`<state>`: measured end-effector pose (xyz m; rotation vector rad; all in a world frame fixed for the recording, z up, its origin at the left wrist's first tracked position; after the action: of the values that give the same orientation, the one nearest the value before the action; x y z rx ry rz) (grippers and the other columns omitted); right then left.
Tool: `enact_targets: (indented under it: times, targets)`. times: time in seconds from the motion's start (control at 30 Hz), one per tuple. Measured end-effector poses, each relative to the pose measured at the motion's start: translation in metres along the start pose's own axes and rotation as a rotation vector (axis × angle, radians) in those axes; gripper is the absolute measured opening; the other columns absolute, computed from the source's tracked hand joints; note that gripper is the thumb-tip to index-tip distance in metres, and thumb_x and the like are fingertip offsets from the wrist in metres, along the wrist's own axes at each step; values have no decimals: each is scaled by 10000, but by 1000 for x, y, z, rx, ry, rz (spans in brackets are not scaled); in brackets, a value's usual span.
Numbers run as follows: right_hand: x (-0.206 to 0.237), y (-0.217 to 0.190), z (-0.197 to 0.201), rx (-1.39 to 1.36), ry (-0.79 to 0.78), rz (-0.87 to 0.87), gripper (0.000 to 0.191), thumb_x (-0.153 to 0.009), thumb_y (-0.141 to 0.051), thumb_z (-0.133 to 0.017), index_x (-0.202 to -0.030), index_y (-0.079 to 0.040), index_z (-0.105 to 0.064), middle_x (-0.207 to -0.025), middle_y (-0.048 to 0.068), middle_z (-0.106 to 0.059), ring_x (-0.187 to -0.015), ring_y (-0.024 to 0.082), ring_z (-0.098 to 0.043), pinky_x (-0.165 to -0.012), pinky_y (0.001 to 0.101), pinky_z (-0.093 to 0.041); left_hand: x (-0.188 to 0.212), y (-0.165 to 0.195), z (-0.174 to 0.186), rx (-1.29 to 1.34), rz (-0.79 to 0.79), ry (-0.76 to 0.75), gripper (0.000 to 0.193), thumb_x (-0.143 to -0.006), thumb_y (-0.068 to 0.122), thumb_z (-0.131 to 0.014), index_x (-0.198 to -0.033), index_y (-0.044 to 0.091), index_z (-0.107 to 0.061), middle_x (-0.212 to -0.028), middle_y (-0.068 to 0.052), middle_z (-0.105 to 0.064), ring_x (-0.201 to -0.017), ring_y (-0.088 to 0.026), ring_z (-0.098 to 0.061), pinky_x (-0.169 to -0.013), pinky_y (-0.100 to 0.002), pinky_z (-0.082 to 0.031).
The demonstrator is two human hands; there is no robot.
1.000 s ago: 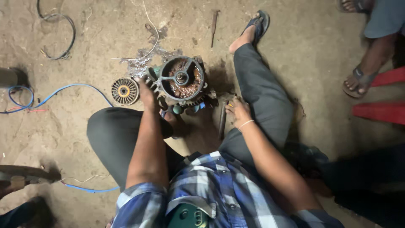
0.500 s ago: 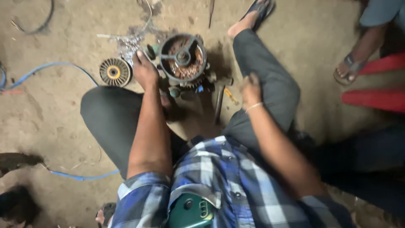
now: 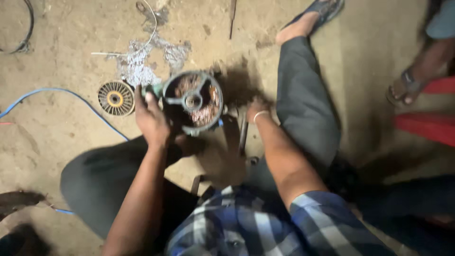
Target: The person sits on the floor and uses a small brush to clean the interior of an electric motor. They then use a hammer to tap the motor housing while holding it with the other hand.
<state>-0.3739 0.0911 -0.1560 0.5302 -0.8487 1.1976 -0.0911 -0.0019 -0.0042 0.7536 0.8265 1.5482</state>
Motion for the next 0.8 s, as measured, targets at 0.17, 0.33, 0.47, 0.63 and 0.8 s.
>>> enact_targets:
  times: [0.17, 0.33, 0.47, 0.63, 0.8]
  targets:
    - [-33, -19, -5, 93, -13, 53, 690, -971, -397, -447, -1581, -108, -308, -1648, 201, -174, -1523, 404, -161, -1214, 581, -158, 0, -4, -3, 27, 246, 2, 507, -1075, 279, -426, -1512, 23, -426, -1351, -209, -655, -1152, -295, -660, -908, -393, -504]
    - [-26, -22, -22, 154, -244, -31, 595, -1001, -297, -471, -1542, -67, -383, -1617, 197, -285, -1444, 447, -346, -1077, 628, -385, -4, 12, -2, -23, 82, 1, 479, -1144, 299, -401, -1510, -6, -456, -1365, -237, -653, -1227, -286, -661, -1039, -381, -502]
    - [-19, -5, -3, -92, -119, -175, 516, -1025, -312, -501, -1468, -50, -475, -1537, 208, -417, -1356, 457, -483, -1013, 606, -497, 1, -8, -4, 65, 546, -33, 533, -1110, 326, -397, -1582, 84, -446, -1246, -362, -634, -1080, -493, -620, -937, -495, -461]
    - [10, 22, 57, -620, 541, -248, 529, -1118, -494, -473, -1335, -54, -671, -1411, 231, -658, -1304, 378, -622, -1119, 438, -486, -7, -9, 0, 110, 145, 15, 539, -1098, 375, -418, -1468, -12, -483, -1299, -240, -682, -1171, -306, -688, -1027, -380, -507]
    - [81, -23, 46, -1588, 793, -31, 742, -1014, -581, -357, -1488, -23, -478, -1399, 198, -622, -1149, 393, -599, -978, 419, -494, -7, -2, 2, 171, 2, 2, 576, -1099, 391, -448, -1476, -45, -472, -1378, -287, -609, -1279, -382, -611, -1067, -420, -456]
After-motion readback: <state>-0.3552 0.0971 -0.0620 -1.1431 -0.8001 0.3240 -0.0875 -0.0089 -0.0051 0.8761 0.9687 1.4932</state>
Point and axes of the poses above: each hand's wrist, its own x-axis away from the middle knuckle, its own z-axis out of the back of the hand, y = z × x, the point moved 4 cm from there along -x, towards the middle knuckle
